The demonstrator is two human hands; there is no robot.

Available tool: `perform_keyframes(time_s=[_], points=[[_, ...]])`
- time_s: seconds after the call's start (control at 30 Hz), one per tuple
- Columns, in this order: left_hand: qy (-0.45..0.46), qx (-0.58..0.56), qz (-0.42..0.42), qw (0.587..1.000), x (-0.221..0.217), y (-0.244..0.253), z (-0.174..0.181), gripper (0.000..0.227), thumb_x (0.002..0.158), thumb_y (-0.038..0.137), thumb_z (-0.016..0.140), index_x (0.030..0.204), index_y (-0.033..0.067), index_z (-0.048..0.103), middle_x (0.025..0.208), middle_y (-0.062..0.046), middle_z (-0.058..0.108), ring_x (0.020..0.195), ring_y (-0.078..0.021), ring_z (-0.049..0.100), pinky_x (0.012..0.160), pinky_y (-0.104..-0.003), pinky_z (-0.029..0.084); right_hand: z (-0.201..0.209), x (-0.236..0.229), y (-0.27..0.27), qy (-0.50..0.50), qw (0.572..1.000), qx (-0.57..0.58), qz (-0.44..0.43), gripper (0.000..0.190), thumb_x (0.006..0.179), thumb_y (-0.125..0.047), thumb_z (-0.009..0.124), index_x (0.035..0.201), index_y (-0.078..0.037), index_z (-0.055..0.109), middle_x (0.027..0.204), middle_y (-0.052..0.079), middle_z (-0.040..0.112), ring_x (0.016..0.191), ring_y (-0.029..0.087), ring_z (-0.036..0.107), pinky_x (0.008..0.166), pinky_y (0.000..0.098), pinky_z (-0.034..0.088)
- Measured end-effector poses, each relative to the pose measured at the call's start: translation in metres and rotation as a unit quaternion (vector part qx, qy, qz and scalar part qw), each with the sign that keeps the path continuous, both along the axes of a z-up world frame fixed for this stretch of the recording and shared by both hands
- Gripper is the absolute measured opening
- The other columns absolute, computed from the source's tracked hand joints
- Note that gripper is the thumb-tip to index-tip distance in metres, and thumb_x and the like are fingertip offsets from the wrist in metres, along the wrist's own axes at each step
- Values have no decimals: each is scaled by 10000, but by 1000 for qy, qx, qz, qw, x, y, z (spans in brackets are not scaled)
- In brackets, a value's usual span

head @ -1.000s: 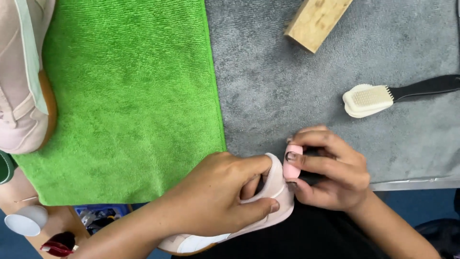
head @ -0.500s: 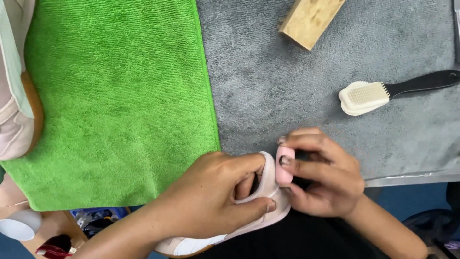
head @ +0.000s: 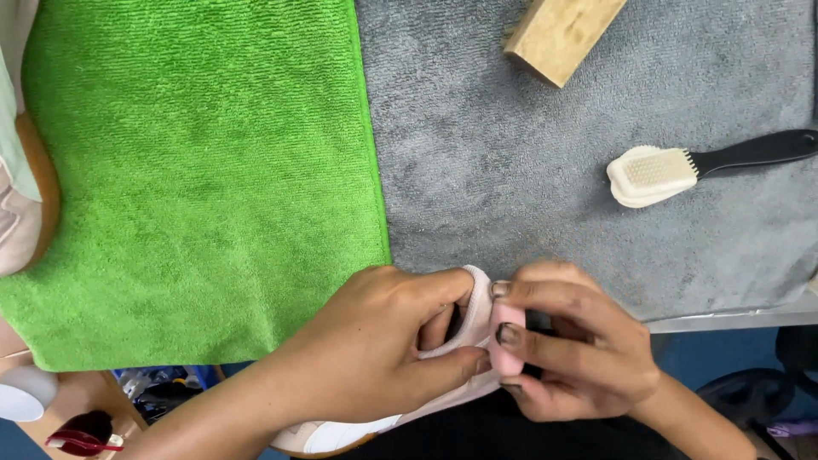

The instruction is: The person cleans a pair of pink sneakers by scraping the heel with a metal tool, then rubbing the collar and tongue with a pink eraser. They briefly inspect the shoe and continue erasing the collar area.

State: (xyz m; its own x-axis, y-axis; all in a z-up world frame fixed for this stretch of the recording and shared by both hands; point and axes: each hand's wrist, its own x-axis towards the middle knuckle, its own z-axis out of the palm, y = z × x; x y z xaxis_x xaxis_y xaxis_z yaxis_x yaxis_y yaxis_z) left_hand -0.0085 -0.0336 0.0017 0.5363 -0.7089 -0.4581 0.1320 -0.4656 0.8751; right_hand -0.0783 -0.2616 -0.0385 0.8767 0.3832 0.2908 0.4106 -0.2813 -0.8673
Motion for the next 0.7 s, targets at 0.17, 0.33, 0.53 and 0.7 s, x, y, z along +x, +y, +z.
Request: perform_keyframes(time_s=[0.17, 0.33, 0.53, 0.7], points=[[22, 20, -17, 999, 3, 1, 0, 350, 842, 357, 748, 736, 186, 460, 518, 42, 578, 495, -207, 646, 541, -374, 435, -18, 8, -13, 40, 995, 27, -91, 263, 925, -229, 612, 1052, 1, 625, 1081, 311, 651, 986, 414, 716, 905, 485, 607], [14, 26, -17, 999, -1, -2, -2, 332, 830, 346, 756, 731, 184, 484, 530, 45, 555, 462, -199, 604, 502, -381, 416, -7, 3, 1, 13, 1000, 13, -20, 282, 944, -259, 614, 1069, -7, 639, 1107, 270, 632, 974, 417, 702, 876, 493, 613], [7, 41, -23, 999, -1, -1, -2, 341, 835, 382, 751, 738, 181, 494, 562, 36, 588, 520, -236, 641, 530, -416, 422, -17, 8, 0, 9, 999, 33, -18, 266, 935, -255, 629, 1049, -16, 641, 1095, 260, 649, 971, 409, 725, 881, 480, 617], [23, 61, -37, 997, 3, -2, -4, 334, 828, 416, 741, 723, 190, 519, 585, 40, 616, 550, -231, 651, 538, -413, 424, -14, 5, 0, -20, 1000, -16, 2, 288, 956, -291, 599, 1047, -20, 637, 1148, 273, 614, 986, 400, 683, 873, 474, 611]])
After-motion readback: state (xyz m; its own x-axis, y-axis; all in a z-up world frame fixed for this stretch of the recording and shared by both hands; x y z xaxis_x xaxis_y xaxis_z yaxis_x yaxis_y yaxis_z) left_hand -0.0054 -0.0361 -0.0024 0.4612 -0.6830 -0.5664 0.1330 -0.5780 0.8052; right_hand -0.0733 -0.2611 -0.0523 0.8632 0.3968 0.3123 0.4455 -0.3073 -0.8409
